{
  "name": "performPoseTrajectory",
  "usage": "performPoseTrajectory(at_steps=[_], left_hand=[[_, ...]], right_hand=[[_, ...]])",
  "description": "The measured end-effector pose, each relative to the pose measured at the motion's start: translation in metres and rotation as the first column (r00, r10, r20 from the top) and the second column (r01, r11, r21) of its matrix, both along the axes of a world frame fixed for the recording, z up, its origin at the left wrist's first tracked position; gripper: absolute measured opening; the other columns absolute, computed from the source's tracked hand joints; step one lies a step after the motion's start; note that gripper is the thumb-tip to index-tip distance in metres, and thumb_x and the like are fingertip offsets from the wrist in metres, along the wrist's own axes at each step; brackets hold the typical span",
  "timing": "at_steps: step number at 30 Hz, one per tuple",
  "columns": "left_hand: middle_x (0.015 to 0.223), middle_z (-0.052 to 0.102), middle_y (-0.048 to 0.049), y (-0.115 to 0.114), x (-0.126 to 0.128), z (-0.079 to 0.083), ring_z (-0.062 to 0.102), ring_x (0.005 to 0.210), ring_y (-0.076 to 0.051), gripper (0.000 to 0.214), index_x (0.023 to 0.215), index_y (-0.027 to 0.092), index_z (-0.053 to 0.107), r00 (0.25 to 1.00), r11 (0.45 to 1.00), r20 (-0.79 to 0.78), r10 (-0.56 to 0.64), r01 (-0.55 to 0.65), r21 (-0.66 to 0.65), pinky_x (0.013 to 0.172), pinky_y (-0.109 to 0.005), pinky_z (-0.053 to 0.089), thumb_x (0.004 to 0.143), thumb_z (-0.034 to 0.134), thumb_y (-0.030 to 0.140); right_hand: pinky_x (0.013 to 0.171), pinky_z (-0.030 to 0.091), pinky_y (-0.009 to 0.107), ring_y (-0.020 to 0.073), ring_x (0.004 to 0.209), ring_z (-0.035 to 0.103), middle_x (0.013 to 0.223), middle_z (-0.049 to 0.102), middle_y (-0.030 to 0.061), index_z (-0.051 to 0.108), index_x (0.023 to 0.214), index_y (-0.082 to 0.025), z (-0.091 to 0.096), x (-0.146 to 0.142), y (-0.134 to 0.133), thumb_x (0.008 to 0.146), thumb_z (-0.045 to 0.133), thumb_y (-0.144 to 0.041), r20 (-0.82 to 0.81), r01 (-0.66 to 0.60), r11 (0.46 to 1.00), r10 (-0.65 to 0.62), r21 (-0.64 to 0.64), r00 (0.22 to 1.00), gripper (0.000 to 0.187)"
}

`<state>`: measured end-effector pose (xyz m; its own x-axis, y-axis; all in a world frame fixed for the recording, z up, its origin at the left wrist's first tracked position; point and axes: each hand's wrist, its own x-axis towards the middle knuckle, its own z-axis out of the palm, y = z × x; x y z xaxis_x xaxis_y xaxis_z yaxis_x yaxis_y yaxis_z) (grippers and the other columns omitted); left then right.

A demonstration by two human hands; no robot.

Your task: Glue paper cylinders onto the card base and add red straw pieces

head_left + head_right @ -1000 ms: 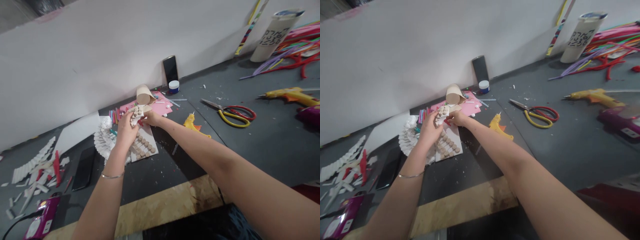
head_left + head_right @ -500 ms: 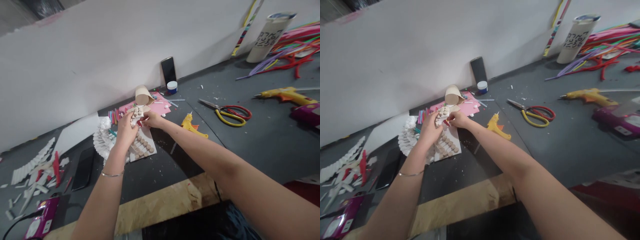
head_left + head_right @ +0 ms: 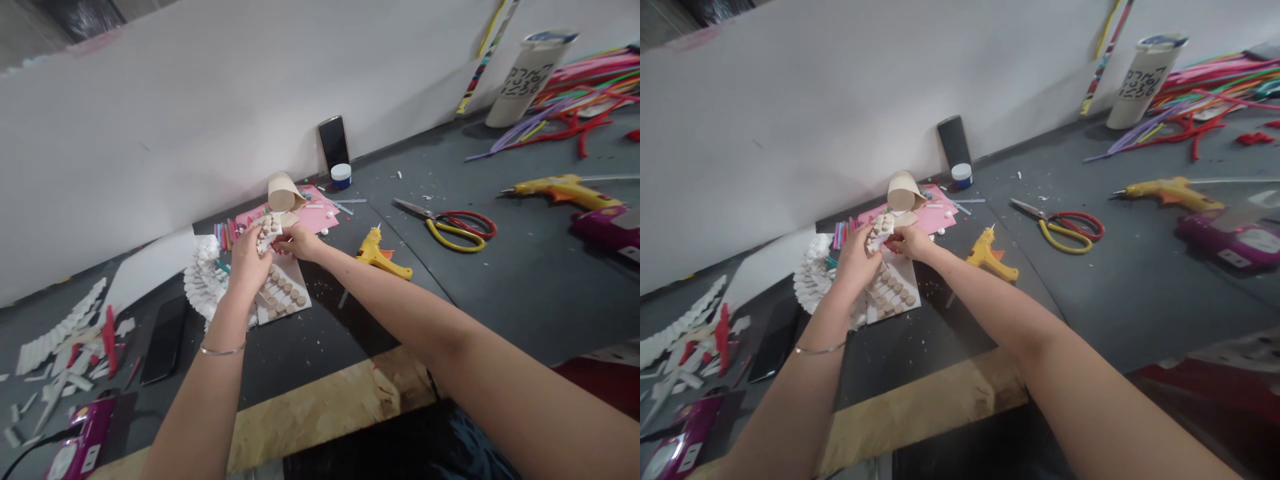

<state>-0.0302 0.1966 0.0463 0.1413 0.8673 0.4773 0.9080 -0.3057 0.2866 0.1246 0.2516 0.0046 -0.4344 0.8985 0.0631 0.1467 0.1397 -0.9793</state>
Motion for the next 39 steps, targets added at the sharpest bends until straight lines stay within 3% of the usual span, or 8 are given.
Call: performPoseTrajectory(at_steps=[11,17,39], left_hand=[[0.142,0.056,-0.0133,-0.0026,0.0025,0.0026,0.049,0.136,-0.032,0.06,0.137,0.021,0.052,0.997,0.999,-0.07,-0.033,0.032,-0.02,0.116,-0.05,0.039,0.078,0.06,0.009],[0.14,0.056,-0.0176,-0.0025,0.0033,0.0032,0.05,0.134,-0.033,0.059,0.136,0.015,0.052,0.994,0.999,-0.102,-0.04,0.038,-0.024,0.116,-0.05,0.039,0.078,0.059,0.008],[0.145,0.053,-0.015,-0.0083,0.007,-0.0014,0.045,0.139,-0.031,0.057,0.138,0.019,0.051,1.0,1.0,-0.007,0.014,-0.014,-0.025,0.119,-0.052,0.035,0.083,0.053,0.009]], right_hand=[[0.049,0.043,0.017,0.0081,0.052,0.052,0.063,0.059,-0.0042,0.064,0.083,-0.016,-0.0015,0.0025,-0.0005,0.086,0.065,-0.023,0.008,0.017,1.0,-0.017,0.006,1.0,0.008],[0.055,0.044,0.02,0.0072,0.052,0.051,0.068,0.064,-0.0035,0.066,0.084,-0.014,-0.0058,0.0061,-0.0019,0.084,0.064,-0.02,0.033,0.036,0.998,-0.038,0.041,0.999,0.006],[0.057,0.043,0.018,0.0088,0.059,0.057,0.074,0.068,-0.0023,0.069,0.092,-0.016,-0.0093,0.0017,0.0021,0.084,0.062,-0.019,0.121,0.018,0.996,-0.029,0.091,0.992,0.011]])
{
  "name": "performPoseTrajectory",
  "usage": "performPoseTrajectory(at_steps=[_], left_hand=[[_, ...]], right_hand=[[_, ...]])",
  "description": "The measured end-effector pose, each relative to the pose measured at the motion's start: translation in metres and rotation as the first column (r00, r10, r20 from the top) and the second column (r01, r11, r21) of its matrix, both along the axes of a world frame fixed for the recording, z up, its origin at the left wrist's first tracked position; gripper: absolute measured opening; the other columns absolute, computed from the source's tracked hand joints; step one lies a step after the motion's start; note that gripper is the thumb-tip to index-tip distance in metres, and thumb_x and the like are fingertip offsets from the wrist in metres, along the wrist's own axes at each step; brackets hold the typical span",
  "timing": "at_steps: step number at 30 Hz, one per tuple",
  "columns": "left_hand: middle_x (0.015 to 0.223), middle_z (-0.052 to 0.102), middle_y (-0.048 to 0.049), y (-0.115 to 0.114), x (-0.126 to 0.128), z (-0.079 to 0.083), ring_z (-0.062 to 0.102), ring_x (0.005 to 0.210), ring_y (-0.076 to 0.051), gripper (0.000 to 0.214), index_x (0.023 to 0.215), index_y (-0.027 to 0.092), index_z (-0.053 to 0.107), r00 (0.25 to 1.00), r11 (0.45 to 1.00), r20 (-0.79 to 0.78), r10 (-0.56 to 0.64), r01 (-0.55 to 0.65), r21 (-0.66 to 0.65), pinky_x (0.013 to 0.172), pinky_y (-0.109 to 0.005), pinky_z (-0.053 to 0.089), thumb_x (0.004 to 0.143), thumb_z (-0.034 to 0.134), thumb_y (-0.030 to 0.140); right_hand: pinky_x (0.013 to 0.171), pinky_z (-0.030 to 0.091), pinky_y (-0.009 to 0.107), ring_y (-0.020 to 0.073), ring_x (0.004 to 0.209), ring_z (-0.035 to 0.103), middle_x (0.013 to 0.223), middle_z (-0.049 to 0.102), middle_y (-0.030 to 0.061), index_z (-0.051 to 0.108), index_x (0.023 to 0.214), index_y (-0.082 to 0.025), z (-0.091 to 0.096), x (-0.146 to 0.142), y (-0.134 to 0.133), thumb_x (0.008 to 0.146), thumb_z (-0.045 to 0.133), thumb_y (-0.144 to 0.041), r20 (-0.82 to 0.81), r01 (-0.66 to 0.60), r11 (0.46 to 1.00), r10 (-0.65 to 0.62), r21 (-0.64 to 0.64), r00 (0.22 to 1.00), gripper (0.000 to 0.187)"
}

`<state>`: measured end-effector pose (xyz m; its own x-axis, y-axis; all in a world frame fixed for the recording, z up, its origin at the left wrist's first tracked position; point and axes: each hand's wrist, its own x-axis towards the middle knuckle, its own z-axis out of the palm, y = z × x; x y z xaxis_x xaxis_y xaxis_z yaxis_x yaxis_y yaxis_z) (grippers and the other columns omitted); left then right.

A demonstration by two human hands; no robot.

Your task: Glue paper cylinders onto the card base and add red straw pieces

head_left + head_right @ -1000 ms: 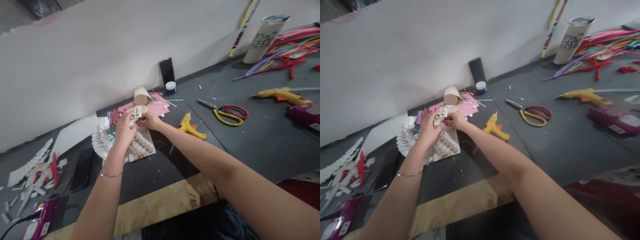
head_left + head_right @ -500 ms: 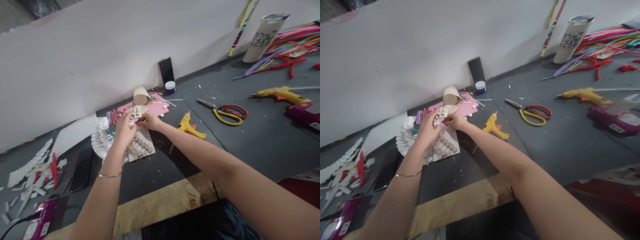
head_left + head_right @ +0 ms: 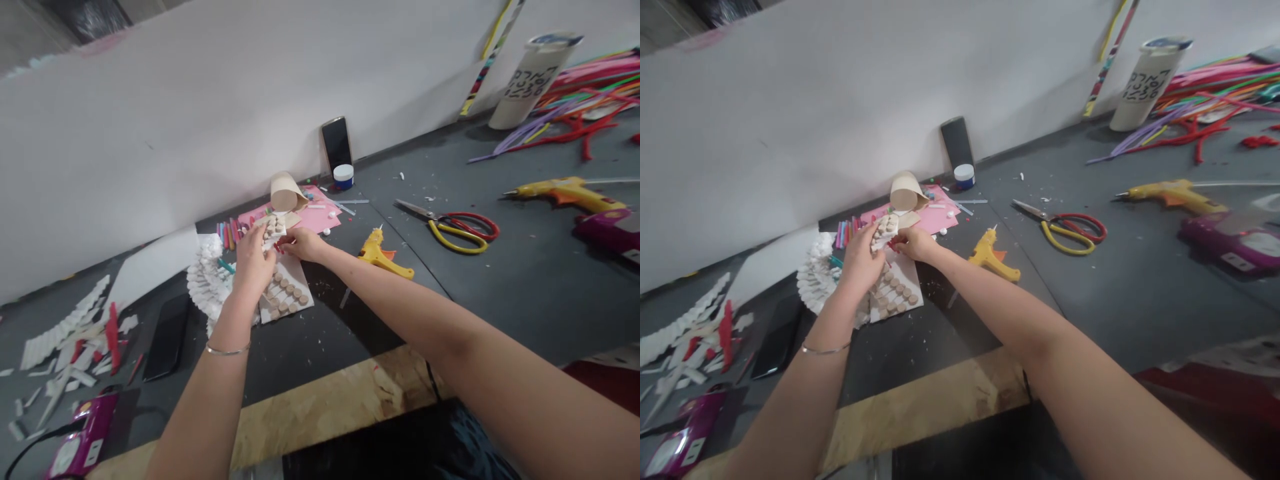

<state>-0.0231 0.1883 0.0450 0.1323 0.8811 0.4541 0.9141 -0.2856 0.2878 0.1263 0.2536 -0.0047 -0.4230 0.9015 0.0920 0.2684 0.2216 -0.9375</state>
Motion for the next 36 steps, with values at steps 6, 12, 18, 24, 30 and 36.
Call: performPoseTrajectory(at_steps=[6,12,18,24,30,36], left_hand=[[0.144,0.054,-0.0153,0.002,-0.004,0.005,0.047,0.138,-0.033,0.059,0.138,0.019,0.052,1.0,1.0,0.009,-0.002,0.002,-0.009,0.118,-0.051,0.036,0.08,0.06,0.012],[0.147,0.052,-0.0157,0.001,-0.006,0.004,0.045,0.14,-0.031,0.058,0.139,0.019,0.051,0.999,0.999,-0.022,-0.048,0.047,-0.018,0.119,-0.049,0.035,0.082,0.056,0.012],[0.146,0.053,-0.0151,0.005,-0.003,0.003,0.046,0.14,-0.032,0.058,0.138,0.02,0.052,0.999,0.999,-0.014,-0.04,0.04,-0.021,0.119,-0.051,0.035,0.081,0.057,0.01],[0.148,0.05,-0.0166,-0.02,-0.004,0.022,0.042,0.142,-0.032,0.057,0.14,0.019,0.049,0.99,0.998,0.128,0.061,-0.062,0.006,0.121,-0.051,0.031,0.085,0.063,0.022],[0.152,0.049,-0.0092,-0.108,-0.007,0.019,0.046,0.141,-0.025,0.048,0.143,0.029,0.046,0.852,0.979,0.483,0.203,-0.165,-0.119,0.112,-0.041,0.046,0.098,0.049,0.043],[0.147,0.055,-0.0074,-0.159,0.005,-0.021,0.052,0.136,-0.026,0.048,0.139,0.031,0.051,0.747,0.925,0.561,0.358,-0.201,-0.323,0.106,-0.039,0.053,0.096,0.049,0.052]], right_hand=[[0.058,0.042,0.018,0.0094,0.063,0.059,0.076,0.069,-0.002,0.068,0.091,-0.016,0.0,0.0,0.002,0.084,0.063,-0.018,0.006,-0.001,0.999,0.001,0.032,1.0,0.009],[0.066,0.045,0.02,0.0097,0.068,0.06,0.086,0.072,0.0,0.067,0.089,-0.015,0.003,0.003,0.0,0.084,0.064,-0.018,0.033,0.036,0.997,-0.039,0.072,0.999,0.007],[0.071,0.046,0.021,0.0119,0.075,0.063,0.093,0.073,0.0013,0.067,0.091,-0.017,0.013,0.007,-0.007,0.083,0.066,-0.018,0.137,0.051,0.995,-0.063,0.089,0.989,0.008],[0.08,0.05,0.031,0.0248,0.088,0.068,0.092,0.073,0.0113,0.066,0.086,-0.016,0.026,0.02,-0.016,0.08,0.07,-0.017,0.327,0.085,0.994,-0.104,0.071,0.939,0.007],[0.055,0.051,0.032,0.0233,0.05,0.064,0.06,0.064,0.0064,0.064,0.087,-0.016,0.037,0.027,-0.032,0.081,0.069,-0.02,0.412,0.021,0.998,0.006,-0.061,0.911,0.008],[0.046,0.052,0.033,0.0217,0.043,0.062,0.054,0.06,0.0026,0.064,0.089,-0.016,0.043,0.029,-0.042,0.077,0.071,-0.013,0.344,0.008,0.985,0.053,-0.172,0.937,0.014]])
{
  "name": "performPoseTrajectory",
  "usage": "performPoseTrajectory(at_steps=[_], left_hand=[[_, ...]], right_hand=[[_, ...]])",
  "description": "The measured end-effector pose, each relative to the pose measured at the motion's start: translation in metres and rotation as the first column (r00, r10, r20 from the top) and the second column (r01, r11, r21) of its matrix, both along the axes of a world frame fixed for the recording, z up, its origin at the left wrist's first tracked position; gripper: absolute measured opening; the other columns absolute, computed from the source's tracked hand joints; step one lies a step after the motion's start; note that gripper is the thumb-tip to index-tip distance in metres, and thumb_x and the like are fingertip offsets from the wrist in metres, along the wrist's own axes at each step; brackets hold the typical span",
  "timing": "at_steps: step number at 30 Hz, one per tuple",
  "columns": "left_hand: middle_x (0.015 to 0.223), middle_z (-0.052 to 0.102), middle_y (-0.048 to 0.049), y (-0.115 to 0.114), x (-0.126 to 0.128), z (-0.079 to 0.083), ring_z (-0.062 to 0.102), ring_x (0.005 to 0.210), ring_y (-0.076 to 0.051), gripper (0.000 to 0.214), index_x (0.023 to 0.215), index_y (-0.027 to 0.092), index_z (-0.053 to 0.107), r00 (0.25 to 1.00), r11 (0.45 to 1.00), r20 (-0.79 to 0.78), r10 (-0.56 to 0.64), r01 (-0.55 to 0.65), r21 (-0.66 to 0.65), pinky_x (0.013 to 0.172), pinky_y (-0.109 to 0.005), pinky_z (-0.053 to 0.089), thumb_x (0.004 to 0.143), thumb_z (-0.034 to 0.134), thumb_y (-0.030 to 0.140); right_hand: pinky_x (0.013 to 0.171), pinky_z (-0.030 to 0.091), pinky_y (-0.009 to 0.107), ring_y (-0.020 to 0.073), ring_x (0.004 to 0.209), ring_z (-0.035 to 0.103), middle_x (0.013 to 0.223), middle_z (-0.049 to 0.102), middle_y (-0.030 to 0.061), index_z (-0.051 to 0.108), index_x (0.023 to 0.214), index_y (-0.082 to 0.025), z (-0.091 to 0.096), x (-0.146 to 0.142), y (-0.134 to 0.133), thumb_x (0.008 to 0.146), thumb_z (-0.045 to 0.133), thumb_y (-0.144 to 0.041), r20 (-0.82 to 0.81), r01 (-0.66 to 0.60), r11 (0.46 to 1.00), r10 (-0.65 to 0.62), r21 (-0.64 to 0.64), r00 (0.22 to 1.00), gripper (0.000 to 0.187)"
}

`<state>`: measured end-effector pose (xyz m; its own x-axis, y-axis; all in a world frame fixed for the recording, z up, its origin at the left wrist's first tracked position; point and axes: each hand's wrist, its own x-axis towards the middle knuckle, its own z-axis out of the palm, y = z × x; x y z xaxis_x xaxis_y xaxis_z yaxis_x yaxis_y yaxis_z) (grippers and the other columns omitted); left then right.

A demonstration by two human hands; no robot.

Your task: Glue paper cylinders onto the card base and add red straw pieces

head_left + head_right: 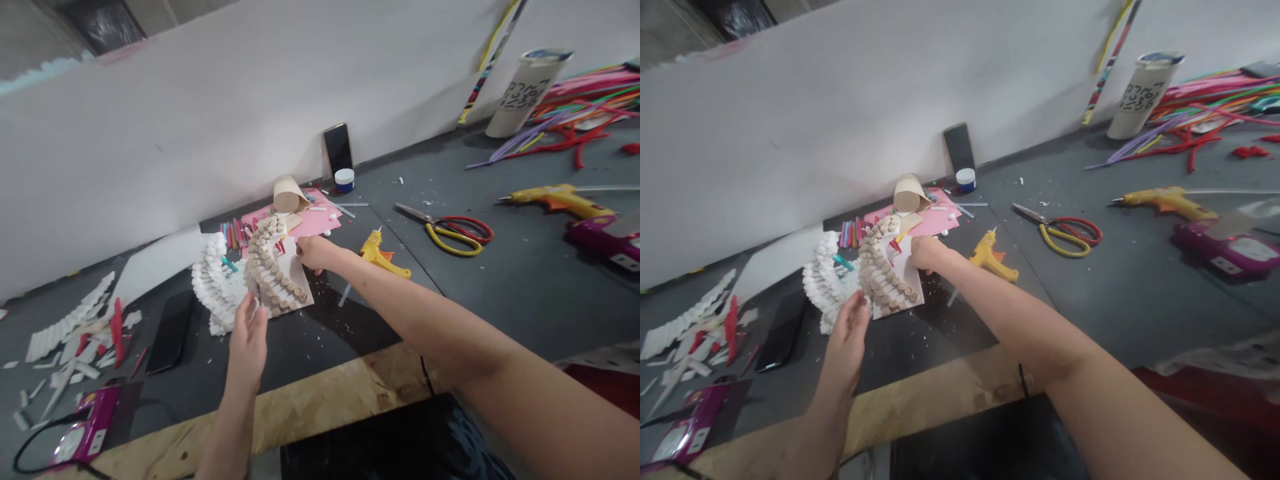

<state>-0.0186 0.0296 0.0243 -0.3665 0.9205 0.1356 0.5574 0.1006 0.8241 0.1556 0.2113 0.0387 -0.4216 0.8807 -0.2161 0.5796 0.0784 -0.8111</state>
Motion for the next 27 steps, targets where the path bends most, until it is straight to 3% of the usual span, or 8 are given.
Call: performPoseTrajectory(at_steps=[7,12,16,20,24,27], left_hand=[[0.156,0.045,-0.0087,-0.003,0.014,-0.011,0.042,0.144,-0.027,0.054,0.143,0.03,0.046,0.986,0.999,0.164,0.014,-0.007,-0.041,0.116,-0.045,0.042,0.095,0.052,0.053],[0.155,0.046,-0.0082,-0.006,0.016,-0.01,0.043,0.143,-0.026,0.051,0.141,0.031,0.047,0.98,1.0,0.197,-0.016,0.016,0.0,0.114,-0.042,0.045,0.095,0.051,0.052],[0.153,0.048,-0.0085,-0.012,0.017,0.002,0.044,0.142,-0.026,0.047,0.138,0.029,0.05,0.974,0.999,0.223,0.026,-0.03,0.014,0.116,-0.042,0.043,0.095,0.052,0.048],[0.149,0.053,-0.0096,-0.012,0.02,0.018,0.049,0.139,-0.023,0.04,0.132,0.026,0.053,0.955,0.989,0.287,0.072,-0.105,0.101,0.117,-0.04,0.041,0.095,0.053,0.041],[0.137,0.062,-0.0126,0.005,0.019,0.017,0.057,0.13,-0.024,0.034,0.122,0.021,0.058,0.944,0.986,0.328,0.021,-0.073,0.148,0.113,-0.041,0.044,0.093,0.055,0.038],[0.128,0.067,-0.0134,0.031,0.011,0.008,0.064,0.119,-0.023,0.03,0.117,0.019,0.06,0.957,0.991,0.286,-0.042,0.005,0.13,0.105,-0.04,0.05,0.093,0.049,0.034]], right_hand=[[0.044,0.057,0.035,0.0241,0.051,0.066,0.056,0.063,0.0045,0.064,0.092,-0.013,-0.002,-0.002,-0.009,0.073,0.079,-0.013,-0.175,0.101,0.975,-0.137,-0.197,0.975,0.024],[0.046,0.057,0.03,0.0187,0.051,0.064,0.05,0.061,0.0005,0.063,0.075,-0.015,-0.002,-0.005,-0.016,0.074,0.082,-0.017,-0.279,0.083,0.939,-0.182,-0.333,0.943,0.02],[0.046,0.054,0.024,0.0124,0.049,0.059,0.05,0.061,-0.0005,0.059,0.061,-0.015,0.004,-0.003,-0.018,0.076,0.082,-0.02,-0.348,0.044,0.925,-0.186,-0.377,0.919,0.028],[0.05,0.055,0.022,0.0113,0.053,0.061,0.057,0.065,0.0,0.06,0.064,-0.015,0.013,0.015,-0.012,0.082,0.077,-0.017,-0.408,0.036,0.924,-0.203,-0.381,0.89,0.024],[0.053,0.055,0.019,0.0086,0.055,0.061,0.062,0.067,0.0009,0.061,0.067,-0.015,0.018,0.04,-0.002,0.091,0.064,-0.011,-0.445,0.042,0.926,-0.219,-0.374,0.868,0.024],[0.052,0.054,0.019,0.0086,0.055,0.061,0.064,0.067,0.0017,0.06,0.069,-0.015,0.016,0.058,0.003,0.09,0.066,-0.012,-0.455,0.046,0.914,-0.244,-0.404,0.857,0.022]])
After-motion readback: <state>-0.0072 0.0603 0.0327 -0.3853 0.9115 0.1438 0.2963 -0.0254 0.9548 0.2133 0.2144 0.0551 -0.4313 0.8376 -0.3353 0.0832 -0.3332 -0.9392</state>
